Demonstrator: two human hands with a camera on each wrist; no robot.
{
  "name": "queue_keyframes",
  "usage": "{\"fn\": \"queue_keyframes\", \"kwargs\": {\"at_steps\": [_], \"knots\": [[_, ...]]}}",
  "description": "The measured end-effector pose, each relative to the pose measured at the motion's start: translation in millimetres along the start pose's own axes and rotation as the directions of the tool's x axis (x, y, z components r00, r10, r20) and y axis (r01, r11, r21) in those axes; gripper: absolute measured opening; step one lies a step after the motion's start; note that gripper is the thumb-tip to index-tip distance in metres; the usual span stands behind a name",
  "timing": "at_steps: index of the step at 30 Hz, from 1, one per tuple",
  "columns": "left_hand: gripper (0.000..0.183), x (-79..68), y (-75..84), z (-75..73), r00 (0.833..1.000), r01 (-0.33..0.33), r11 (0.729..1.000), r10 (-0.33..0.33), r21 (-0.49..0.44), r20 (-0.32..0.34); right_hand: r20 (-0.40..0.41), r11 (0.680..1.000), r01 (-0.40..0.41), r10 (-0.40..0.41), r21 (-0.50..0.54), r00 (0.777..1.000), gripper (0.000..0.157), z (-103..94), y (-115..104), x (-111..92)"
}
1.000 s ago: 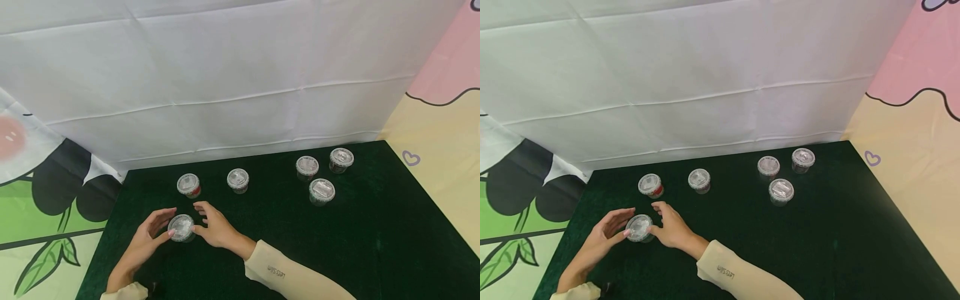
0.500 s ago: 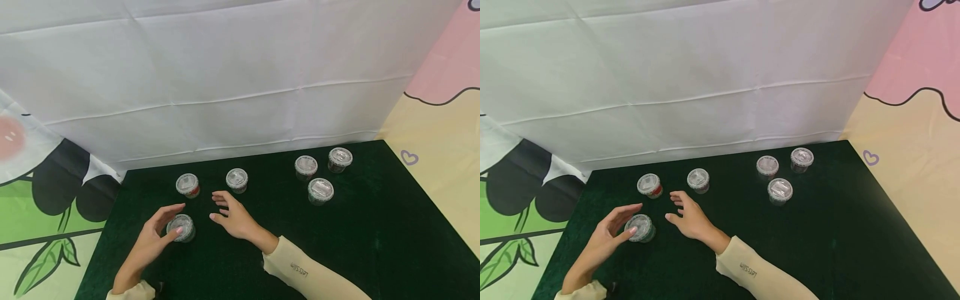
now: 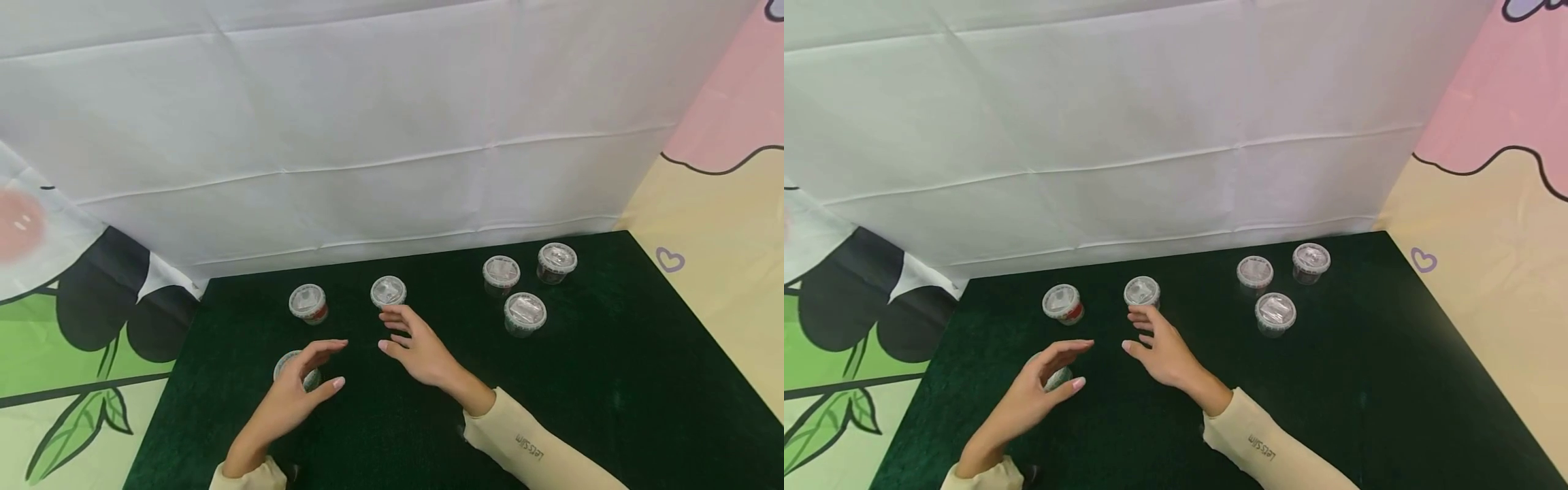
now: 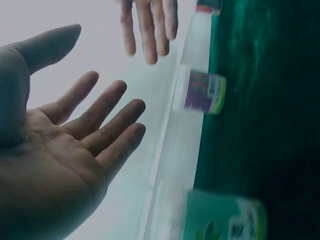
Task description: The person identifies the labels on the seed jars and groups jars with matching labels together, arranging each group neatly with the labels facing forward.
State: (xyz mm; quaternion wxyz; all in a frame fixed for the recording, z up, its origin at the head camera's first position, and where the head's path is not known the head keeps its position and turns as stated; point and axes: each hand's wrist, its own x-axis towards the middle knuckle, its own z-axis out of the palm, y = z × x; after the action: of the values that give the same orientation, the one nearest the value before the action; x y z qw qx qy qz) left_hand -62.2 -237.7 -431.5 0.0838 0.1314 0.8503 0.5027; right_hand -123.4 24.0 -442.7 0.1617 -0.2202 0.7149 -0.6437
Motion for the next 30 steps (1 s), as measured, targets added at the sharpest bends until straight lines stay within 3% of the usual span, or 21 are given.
{"fn": "queue_keyframes", "kwargs": {"at_steps": [5, 12, 30], "knots": [[0.051, 8.3, 4.1, 18.3, 0.999, 0.032, 0.999, -0.031, -0.033, 0.03, -0.025, 1.0, 0.016, -0.016, 0.01, 1.0, 0.056, -15.2, -1, -9], [0.052, 20.5, 6.2, 40.1, 0.997, 0.026, 0.998, -0.022, -0.06, 0.076, -0.07, 1.0, -0.01, 0.009, -0.01, 0.998, 0.055, -33.8, 2, -20], [0.048, 46.9, 15.4, 82.8, 0.996, 0.02, 0.991, -0.008, -0.129, 0.091, -0.173, 0.998, -0.029, 0.018, -0.063, 0.985, 0.055, -74.2, 8, -48]]}}
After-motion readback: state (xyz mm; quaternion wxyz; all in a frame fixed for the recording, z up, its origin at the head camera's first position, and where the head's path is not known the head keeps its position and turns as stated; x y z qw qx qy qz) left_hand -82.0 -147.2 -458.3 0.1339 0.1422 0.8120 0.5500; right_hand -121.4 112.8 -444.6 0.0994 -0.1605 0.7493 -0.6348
